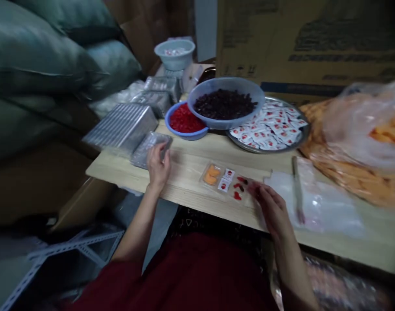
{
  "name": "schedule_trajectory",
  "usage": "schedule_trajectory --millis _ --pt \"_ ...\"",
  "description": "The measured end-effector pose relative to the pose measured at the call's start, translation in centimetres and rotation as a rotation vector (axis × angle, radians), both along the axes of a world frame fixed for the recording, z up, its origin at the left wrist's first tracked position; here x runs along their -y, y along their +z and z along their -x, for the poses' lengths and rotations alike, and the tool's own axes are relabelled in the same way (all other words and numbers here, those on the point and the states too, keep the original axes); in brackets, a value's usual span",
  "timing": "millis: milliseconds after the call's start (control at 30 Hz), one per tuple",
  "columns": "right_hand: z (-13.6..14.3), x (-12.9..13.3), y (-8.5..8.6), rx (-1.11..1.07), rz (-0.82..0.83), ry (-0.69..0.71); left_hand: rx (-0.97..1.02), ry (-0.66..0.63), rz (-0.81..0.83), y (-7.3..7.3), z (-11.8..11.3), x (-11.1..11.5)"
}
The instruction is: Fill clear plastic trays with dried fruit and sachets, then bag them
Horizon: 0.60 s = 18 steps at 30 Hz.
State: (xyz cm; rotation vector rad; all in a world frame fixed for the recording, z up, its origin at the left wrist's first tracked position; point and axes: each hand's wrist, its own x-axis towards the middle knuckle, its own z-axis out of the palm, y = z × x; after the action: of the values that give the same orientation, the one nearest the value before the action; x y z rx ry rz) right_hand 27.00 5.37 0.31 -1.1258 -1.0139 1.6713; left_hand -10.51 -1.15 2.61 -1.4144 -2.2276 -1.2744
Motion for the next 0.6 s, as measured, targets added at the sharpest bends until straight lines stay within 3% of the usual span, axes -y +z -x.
schedule_trajectory --millis 100,200,333,433,600 --pt "0.2 0.0 -1.2 0.11 -0.046 -0.061 -0.047 0.17 0.083 0.7 5.2 1.4" --pt "1.2 0.5 -1.8 0.147 -0.085 -0.089 0.028 0.153 0.305 0.4 7.8 1.1" --pt "1.6 1.4 -2.4 0.25 -0.178 -0.176 0.221 0.101 0.525 -1.0 9.1 -0.1" --pt "0.9 1.7 -3.5 0.34 -0.255 -0.252 0.255 0.133 0.548 -2.0 9.8 -0.6" --pt "-0.3 1.6 -5.9 0.408 -0.234 -0.305 0.27 0.159 0.551 -2.7 10.7 -0.9"
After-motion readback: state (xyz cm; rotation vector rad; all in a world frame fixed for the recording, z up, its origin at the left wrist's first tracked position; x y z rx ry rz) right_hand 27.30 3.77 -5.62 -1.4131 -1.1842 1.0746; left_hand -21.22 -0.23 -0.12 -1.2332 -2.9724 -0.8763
